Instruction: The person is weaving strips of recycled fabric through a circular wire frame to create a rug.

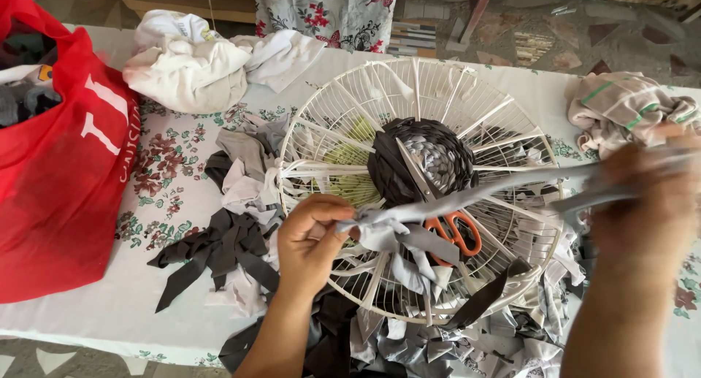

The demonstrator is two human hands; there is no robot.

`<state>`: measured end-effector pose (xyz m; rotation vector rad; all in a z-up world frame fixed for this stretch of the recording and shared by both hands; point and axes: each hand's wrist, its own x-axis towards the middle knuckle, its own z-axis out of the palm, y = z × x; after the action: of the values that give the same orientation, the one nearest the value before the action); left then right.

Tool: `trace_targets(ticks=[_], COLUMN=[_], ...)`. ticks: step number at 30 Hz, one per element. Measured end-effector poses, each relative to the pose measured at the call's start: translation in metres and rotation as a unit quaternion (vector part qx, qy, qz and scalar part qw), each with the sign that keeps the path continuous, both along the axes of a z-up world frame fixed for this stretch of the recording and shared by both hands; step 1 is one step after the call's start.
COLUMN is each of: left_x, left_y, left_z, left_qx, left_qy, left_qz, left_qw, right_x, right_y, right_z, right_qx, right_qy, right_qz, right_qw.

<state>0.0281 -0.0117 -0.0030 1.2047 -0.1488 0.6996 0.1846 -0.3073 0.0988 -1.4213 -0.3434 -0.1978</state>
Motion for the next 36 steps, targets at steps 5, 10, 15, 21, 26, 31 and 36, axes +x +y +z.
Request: trace_targets(ticks=[5,10,15,21,26,31,36], left_x=[0.012,0.008,0.0,0.015,0.019,0.021,0.028], left_y=[-0.022,-0.016,-0.01,-0.021,-0.025,-0.015,-0.021], left_z=[0.006,0.006,0.008,0.007,0.023,0.03,0.045], left_qx=[-0.007,-0.014,0.067,0.162,0.2,0.11,0.162], left_qy=[-0.046,-0.06,0.022,-0.018,-0.027,-0.024,-0.034], left_qz=[-0.109,-0.123,-0.03,-0.004,-0.01,-0.057,-0.02], left_qw=[0.993,0.991,0.997,0.987,0.979,0.992,0.986], right_x=[-0.033,-0.009,0.006,-0.014,-0.024,-0.034,-0.028], right_y=[0.052,0.041,0.014,0.031,0.054,0.079,0.084], right_z=[-0.016,-0.02,-0.022,0.022,0.035,0.047,0.055], right_qx=[-0.327,-0.274,-0.008,0.204,-0.167,-0.46,-0.329], right_qy=[-0.192,-0.17,-0.06,0.081,-0.183,-0.337,-0.246], right_qz=[0.271,0.343,0.338,0.375,0.331,0.222,0.26], right_qw=[0.885,0.882,0.939,0.901,0.91,0.791,0.874])
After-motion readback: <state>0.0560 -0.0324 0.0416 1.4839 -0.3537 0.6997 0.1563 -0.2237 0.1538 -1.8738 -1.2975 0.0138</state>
